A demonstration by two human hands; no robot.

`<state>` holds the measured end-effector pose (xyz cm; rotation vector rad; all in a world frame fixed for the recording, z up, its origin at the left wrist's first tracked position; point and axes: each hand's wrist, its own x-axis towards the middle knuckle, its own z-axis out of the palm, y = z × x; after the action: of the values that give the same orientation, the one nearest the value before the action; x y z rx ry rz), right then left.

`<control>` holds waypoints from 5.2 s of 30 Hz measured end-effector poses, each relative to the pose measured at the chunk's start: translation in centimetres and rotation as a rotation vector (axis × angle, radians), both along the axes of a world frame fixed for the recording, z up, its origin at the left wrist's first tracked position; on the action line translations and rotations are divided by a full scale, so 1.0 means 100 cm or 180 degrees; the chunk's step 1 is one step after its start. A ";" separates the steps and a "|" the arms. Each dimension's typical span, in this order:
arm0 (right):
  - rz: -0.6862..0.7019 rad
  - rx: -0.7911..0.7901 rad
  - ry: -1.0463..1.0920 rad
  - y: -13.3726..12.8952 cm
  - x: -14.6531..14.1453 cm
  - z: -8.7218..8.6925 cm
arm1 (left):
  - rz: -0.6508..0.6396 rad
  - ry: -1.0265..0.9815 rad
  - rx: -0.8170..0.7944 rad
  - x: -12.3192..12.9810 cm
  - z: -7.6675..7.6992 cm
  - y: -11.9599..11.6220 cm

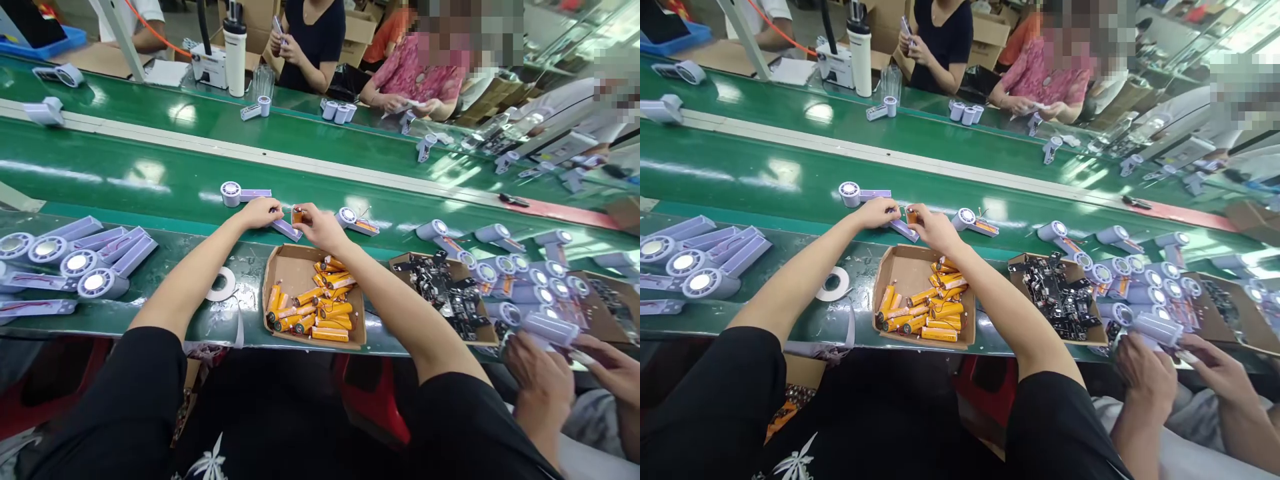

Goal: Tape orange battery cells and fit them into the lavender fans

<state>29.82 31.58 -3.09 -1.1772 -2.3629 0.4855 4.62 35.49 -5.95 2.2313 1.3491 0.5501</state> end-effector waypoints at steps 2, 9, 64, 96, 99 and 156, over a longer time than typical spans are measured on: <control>-0.0025 -0.0128 -0.0103 -0.001 0.000 0.000 | 0.0004 -0.0012 -0.0006 0.003 0.000 0.000; 0.0054 -0.0438 -0.0761 0.001 0.004 0.016 | 0.0020 -0.0091 -0.0058 0.012 -0.001 0.000; 0.1161 -0.1505 0.0645 -0.172 -0.012 0.074 | 0.0467 0.0328 0.1646 -0.053 0.054 -0.315; 0.0797 -0.0096 -0.0073 -0.240 0.035 0.041 | 0.0919 -0.0358 0.1988 -0.049 0.071 -0.312; 0.0800 -0.0067 -0.0547 -0.220 0.047 0.049 | 0.0712 -0.0274 0.2044 -0.041 0.066 -0.308; 0.0268 -0.1327 0.1725 -0.209 0.020 0.057 | -0.0020 0.1011 0.1955 -0.007 0.066 -0.310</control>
<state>31.87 10.66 2.57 -0.9500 -1.8900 1.2034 3.88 4.47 0.66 2.9173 1.4653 0.7026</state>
